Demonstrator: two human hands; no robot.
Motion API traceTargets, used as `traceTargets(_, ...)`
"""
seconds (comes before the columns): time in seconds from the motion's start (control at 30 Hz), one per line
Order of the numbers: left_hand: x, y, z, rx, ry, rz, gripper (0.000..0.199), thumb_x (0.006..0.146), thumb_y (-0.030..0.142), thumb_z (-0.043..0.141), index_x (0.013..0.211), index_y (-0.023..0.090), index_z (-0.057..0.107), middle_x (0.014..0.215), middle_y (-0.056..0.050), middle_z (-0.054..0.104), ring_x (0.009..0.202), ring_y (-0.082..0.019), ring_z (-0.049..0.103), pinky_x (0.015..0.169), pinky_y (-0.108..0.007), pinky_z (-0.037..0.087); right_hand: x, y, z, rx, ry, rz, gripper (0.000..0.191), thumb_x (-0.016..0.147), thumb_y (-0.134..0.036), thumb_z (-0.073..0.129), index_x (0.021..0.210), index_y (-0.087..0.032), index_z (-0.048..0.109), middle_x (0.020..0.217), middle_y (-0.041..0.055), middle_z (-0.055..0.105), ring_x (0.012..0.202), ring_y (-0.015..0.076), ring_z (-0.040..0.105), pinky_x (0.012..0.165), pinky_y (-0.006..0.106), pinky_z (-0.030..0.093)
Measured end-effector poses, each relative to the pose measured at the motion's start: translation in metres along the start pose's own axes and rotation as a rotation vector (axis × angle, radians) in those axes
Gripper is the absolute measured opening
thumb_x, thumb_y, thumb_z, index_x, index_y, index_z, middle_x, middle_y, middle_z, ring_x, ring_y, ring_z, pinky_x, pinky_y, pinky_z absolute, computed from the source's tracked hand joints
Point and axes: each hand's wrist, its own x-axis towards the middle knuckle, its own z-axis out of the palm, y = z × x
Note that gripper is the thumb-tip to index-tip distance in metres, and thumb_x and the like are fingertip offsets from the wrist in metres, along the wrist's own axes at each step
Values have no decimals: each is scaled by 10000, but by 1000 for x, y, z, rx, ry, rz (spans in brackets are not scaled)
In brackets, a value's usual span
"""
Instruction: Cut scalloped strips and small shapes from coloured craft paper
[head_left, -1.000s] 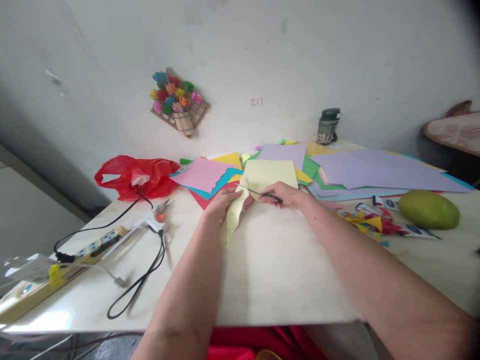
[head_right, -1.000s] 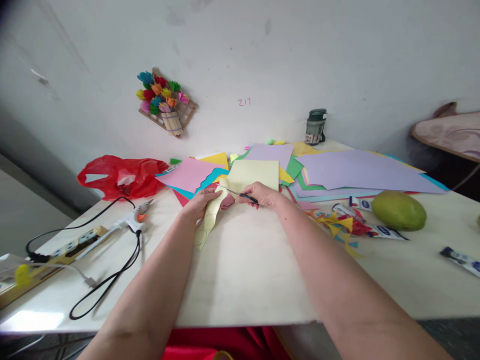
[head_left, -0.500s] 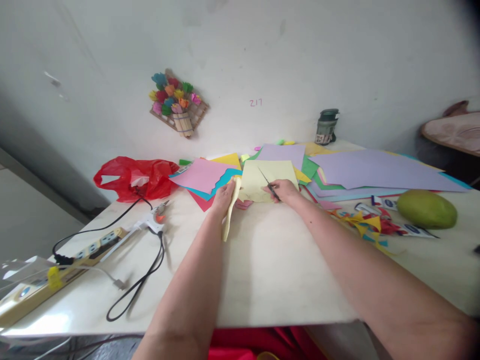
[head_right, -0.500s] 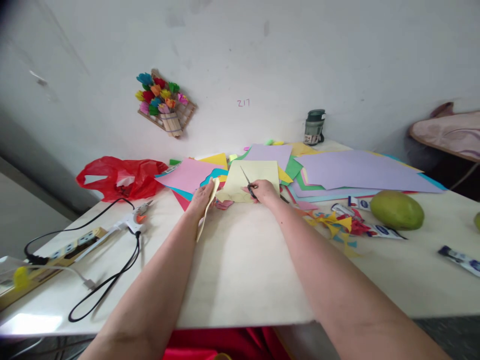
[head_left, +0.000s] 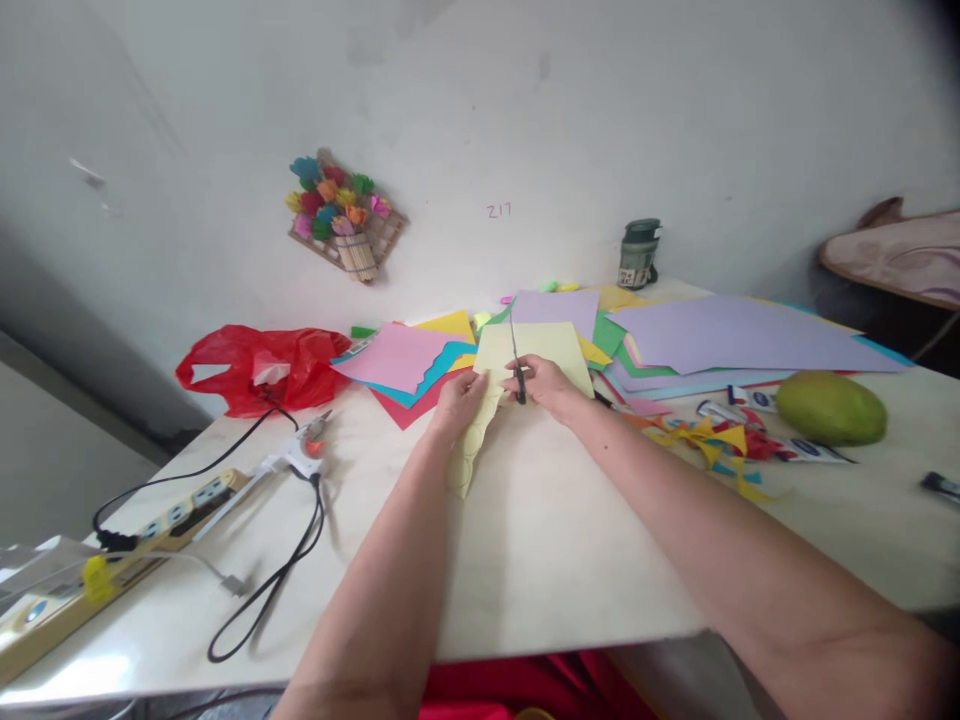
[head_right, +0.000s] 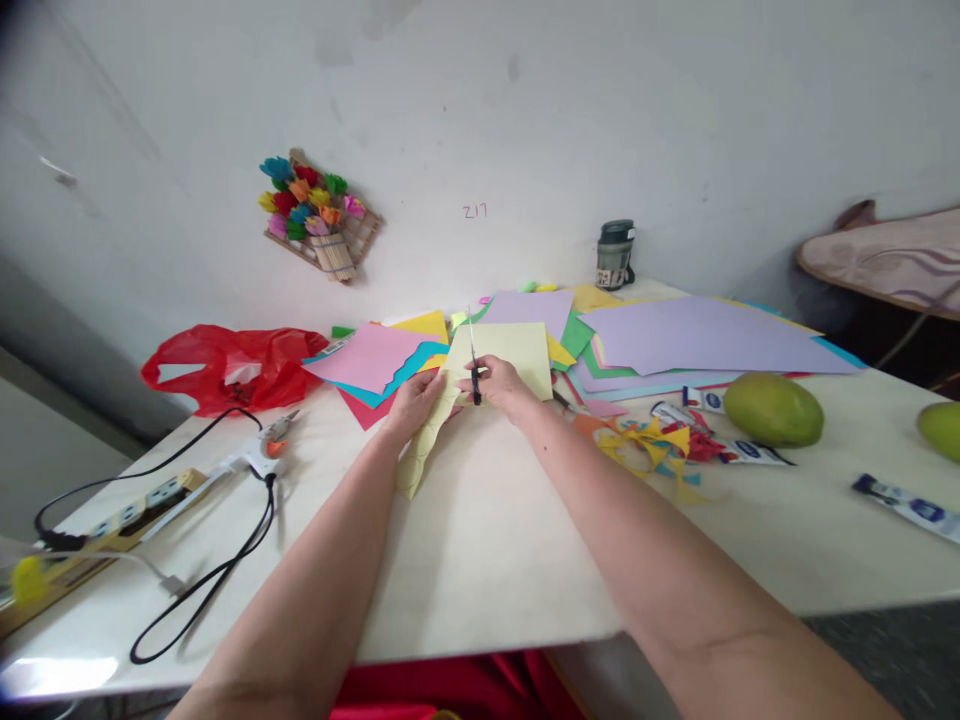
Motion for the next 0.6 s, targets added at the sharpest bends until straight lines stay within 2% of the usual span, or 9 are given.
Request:
traceTargets(0.17, -4, 3, 0, 0, -76, -62, 373, 683, 502, 736, 715, 161, 589, 585, 2, 591, 554, -140, 584, 494, -225, 414, 2, 1, 5, -6, 32, -91, 325, 585, -88, 771, 842, -162, 586, 501, -77, 558, 434, 83, 514, 453, 192, 421)
traceTargets(0.4, -7, 4, -17, -176, -210, -229, 461, 539, 386, 862, 856, 145, 630, 686, -30, 679, 569, -146, 621, 545, -249, 487, 9, 3, -2, -11, 189, -124, 322, 591, -159, 745, 856, -184, 564, 543, -75, 554, 463, 106, 543, 492, 225, 458)
traceTargets(0.5, -8, 3, -19, -252, -266, -249, 507, 534, 344, 871, 946, 148, 649, 711, -45, 702, 610, -169, 655, 596, -275, 518, 10, 3, -4, -21, 220, -132, 320, 612, -167, 735, 881, -188, 564, 564, -75, 560, 477, 102, 544, 512, 227, 476)
traceTargets(0.6, -8, 2, -18, -264, -255, -268, 443, 565, 368, 854, 885, 148, 641, 695, -62, 706, 623, -193, 674, 604, -296, 531, 10, 3, -3, -8, 239, -128, 304, 626, -153, 735, 868, -191, 555, 561, -80, 552, 472, 96, 541, 505, 220, 474)
